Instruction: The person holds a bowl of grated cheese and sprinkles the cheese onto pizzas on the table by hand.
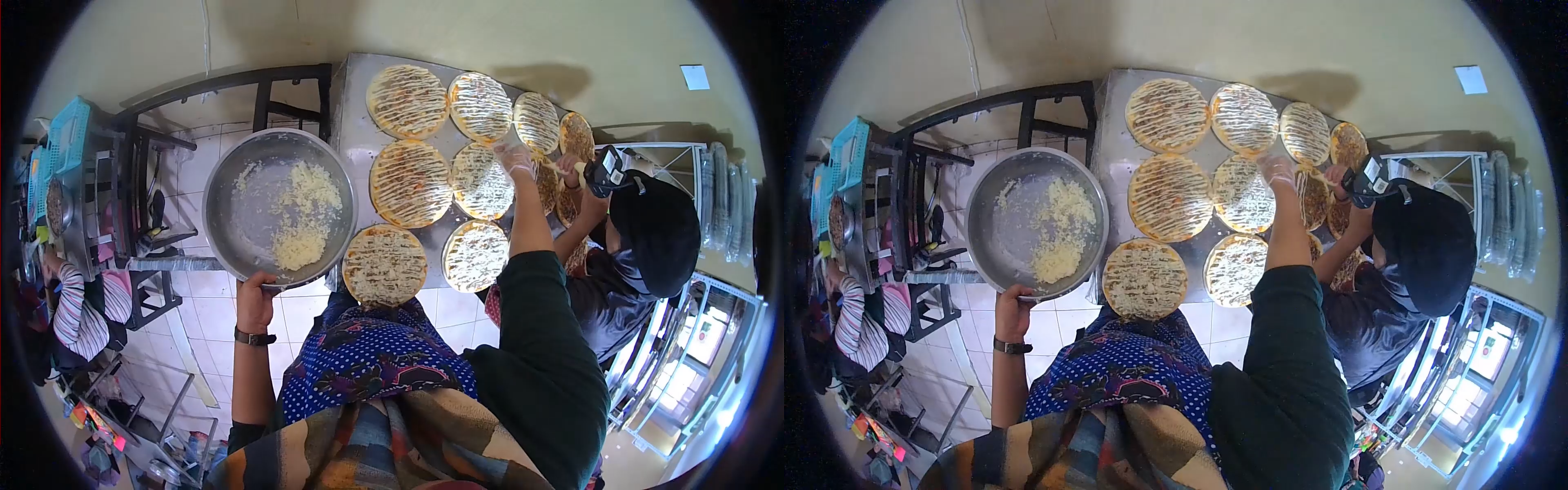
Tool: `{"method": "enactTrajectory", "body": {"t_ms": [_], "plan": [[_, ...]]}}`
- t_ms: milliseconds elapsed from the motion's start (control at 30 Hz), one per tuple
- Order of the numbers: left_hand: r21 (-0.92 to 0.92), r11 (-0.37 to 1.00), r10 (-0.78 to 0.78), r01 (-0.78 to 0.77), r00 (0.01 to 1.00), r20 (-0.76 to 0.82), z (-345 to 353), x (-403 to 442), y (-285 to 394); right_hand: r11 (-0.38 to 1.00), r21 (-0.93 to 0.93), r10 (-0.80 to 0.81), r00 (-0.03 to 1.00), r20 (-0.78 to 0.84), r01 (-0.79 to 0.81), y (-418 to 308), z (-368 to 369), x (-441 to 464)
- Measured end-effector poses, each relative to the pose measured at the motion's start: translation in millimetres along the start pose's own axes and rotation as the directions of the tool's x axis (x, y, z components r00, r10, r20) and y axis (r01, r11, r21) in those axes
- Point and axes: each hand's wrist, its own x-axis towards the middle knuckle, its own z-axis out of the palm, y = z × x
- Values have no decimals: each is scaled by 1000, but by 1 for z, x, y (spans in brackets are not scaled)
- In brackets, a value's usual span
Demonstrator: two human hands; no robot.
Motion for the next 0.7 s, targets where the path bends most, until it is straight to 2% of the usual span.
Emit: {"method": "enactTrajectory", "body": {"t_ms": [133, 267, 300, 333, 400, 467, 533, 567, 600, 633, 700], "plan": [[25, 1000, 3, -4, 997, 71, 13, 0, -3, 1000, 26, 15, 1000, -6, -15, 14, 15, -12], [73, 997, 30, -36, 996, 82, 31, -4, -6, 989, -30, -148, 988, -47, 147, 6, -1, -41], [108, 993, 28, -43, 990, 136, 24, 6, -15, 885, 463, -9, 995, 98, -38, -3, -10, -44], [142, 988, 25, -53, 982, 189, 18, 18, -27, 540, 797, 37, 954, 298, -270, -12, -20, -47], [58, 989, 118, -133, 971, 208, 36, 13, -29, 223, 960, -249, 942, 225, -171, -74, -73, -88], [73, 992, 84, -103, 969, 233, 49, 9, -32, 346, 935, -468, 850, 241, -75, -135, -102, -120], [109, 988, 78, -110, 962, 261, 57, 9, -39, 386, 886, -613, 789, 36, 258, -187, -84, -142], [144, 983, 68, -114, 954, 293, 61, 7, -43, 433, 671, -650, 724, -231, 602, -209, -75, -150], [144, 983, 69, -115, 953, 295, 65, 3, -46, 447, 333, -703, 556, -443, 830, -228, -68, -157], [146, 981, 76, -127, 947, 311, 69, -1, -48, 447, 331, -702, 555, -446, 831, -245, -61, -168], [143, 975, 116, -168, 942, 314, 71, -5, -51, 682, 307, -608, 748, -266, 663, -267, -48, -191]]}}
